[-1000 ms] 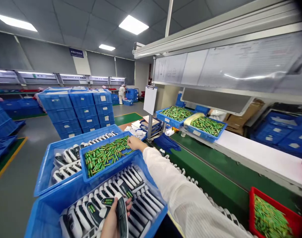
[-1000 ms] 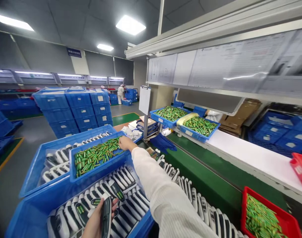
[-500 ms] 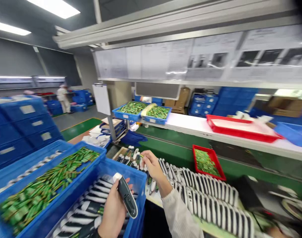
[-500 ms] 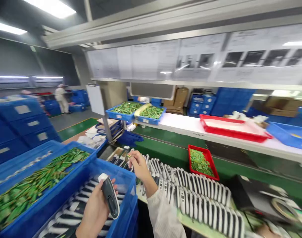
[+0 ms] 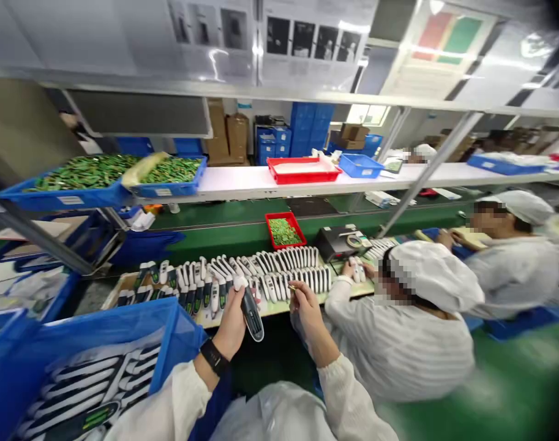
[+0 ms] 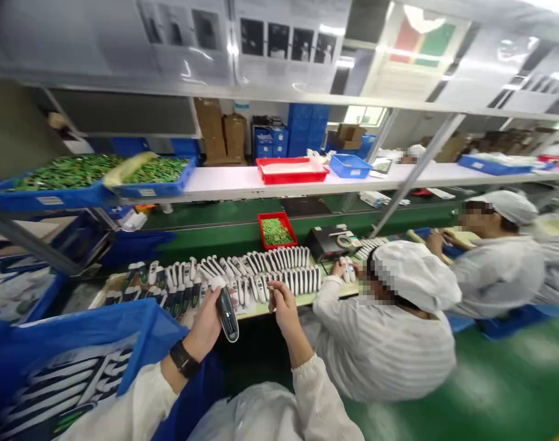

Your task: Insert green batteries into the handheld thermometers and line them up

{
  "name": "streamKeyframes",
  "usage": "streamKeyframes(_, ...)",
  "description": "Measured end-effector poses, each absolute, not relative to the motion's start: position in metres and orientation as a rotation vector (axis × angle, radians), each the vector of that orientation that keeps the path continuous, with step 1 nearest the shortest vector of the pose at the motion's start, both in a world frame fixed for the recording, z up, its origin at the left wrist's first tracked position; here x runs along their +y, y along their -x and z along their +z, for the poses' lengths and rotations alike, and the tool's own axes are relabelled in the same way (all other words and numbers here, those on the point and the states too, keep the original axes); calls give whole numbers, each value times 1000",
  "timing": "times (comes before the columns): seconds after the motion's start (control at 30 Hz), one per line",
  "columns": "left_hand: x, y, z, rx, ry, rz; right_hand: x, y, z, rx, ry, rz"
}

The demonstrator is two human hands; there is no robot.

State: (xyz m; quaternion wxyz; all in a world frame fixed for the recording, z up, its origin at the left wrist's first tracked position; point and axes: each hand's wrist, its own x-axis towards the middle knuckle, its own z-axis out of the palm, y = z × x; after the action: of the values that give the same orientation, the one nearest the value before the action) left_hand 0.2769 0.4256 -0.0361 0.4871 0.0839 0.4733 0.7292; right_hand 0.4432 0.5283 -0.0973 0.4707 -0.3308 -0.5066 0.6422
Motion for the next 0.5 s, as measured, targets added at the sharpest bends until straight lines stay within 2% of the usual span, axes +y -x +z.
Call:
streamKeyframes(0.13, 428, -294, -68, 1282, -240, 1580, 501, -485, -95, -1380, 914, 1445)
streamKeyframes(0.27, 421, -308, -83, 1338, -328, 1433, 473, -508, -114, -1323, 990, 1523)
streamKeyframes(0.43, 411, -320, -73, 1387, -254, 1338, 448, -521, -138, -1257, 1015, 1659)
streamKeyframes(0.5, 424, -329, -63, 1537, -292, 1245, 447, -525, -137, -1257, 1057, 1731)
